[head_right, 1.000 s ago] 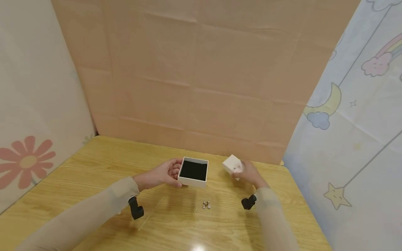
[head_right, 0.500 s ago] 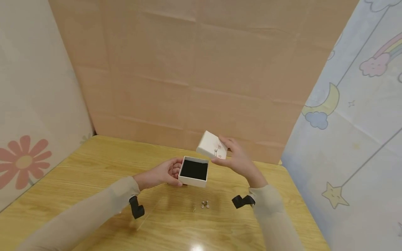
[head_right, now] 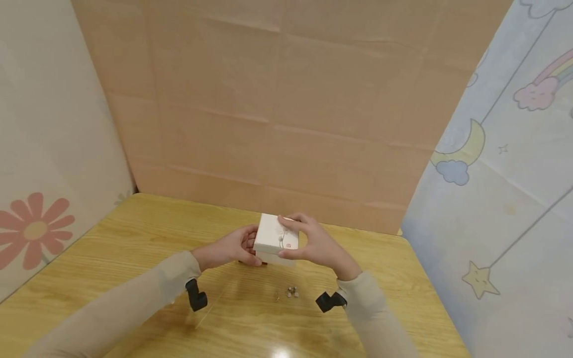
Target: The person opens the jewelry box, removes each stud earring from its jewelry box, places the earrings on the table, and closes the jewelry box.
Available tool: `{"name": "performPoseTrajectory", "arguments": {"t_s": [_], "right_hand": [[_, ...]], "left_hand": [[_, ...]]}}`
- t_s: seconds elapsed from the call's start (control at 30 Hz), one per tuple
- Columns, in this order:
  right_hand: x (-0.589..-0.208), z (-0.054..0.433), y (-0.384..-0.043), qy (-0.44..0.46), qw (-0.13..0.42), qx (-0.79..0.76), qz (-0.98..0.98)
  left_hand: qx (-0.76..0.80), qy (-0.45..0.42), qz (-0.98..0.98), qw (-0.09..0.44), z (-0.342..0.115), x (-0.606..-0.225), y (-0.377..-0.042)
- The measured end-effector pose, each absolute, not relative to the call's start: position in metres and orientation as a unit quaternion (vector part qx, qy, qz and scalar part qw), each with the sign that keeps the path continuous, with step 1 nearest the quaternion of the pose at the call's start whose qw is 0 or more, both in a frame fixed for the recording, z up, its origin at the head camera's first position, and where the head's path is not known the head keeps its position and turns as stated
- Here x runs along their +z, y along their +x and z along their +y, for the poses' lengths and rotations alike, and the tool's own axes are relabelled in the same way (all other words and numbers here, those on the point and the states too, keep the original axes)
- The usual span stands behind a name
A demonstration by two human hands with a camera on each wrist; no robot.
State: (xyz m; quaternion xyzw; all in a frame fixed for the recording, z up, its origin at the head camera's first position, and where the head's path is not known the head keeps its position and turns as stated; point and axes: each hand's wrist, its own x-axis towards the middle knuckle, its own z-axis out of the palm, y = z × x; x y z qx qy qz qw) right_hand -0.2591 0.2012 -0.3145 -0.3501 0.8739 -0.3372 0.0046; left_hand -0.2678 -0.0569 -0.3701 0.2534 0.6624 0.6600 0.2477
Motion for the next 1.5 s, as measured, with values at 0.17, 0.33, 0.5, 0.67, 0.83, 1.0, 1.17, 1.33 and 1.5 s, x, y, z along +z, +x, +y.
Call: {"name": "performPoseTrajectory", "arguments": {"t_s": [0.17, 0.33, 0.5, 0.67, 0.83, 1.0, 1.17, 1.33, 1.5], "right_hand": [[-0.3170, 0.1995, -0.2584, -0.355, 0.017, -0.338, 0.871], [-0.3183, 0.1993, -0.2582, -0.355, 0.021, -0.334, 0.873], [-0.3194, 0.2000, -0.2580, -0.348, 0.022, -0.336, 0.875], [-0.3194, 0.2012, -0.2582, -0.350, 0.018, -0.336, 0.874], [-0.3203, 0.2016, -0.2584, -0.355, 0.017, -0.333, 0.873], [-0.3211, 0.2011, -0.2588, -0.356, 0.016, -0.334, 0.873], [-0.3213, 0.2004, -0.2585, -0.356, 0.016, -0.332, 0.873], [-0.3228, 0.2000, -0.2593, -0.347, 0.024, -0.331, 0.877], [-0.3248, 0.2000, -0.2609, -0.342, 0.034, -0.327, 0.880]], "left_hand": [[0.654, 0.261, 0.665, 0.249, -0.0583, -0.3720, -0.2691], [0.653, 0.263, 0.664, 0.252, -0.0598, -0.3738, -0.2694], [0.660, 0.263, 0.658, 0.251, -0.0612, -0.3748, -0.2689], [0.664, 0.263, 0.653, 0.252, -0.0611, -0.3745, -0.2684], [0.667, 0.260, 0.650, 0.255, -0.0611, -0.3747, -0.2683], [0.670, 0.265, 0.646, 0.251, -0.0617, -0.3764, -0.2695], [0.671, 0.270, 0.644, 0.248, -0.0625, -0.3777, -0.2701], [0.671, 0.261, 0.650, 0.242, -0.0623, -0.3766, -0.2702], [0.673, 0.248, 0.655, 0.239, -0.0625, -0.3747, -0.2694]]}}
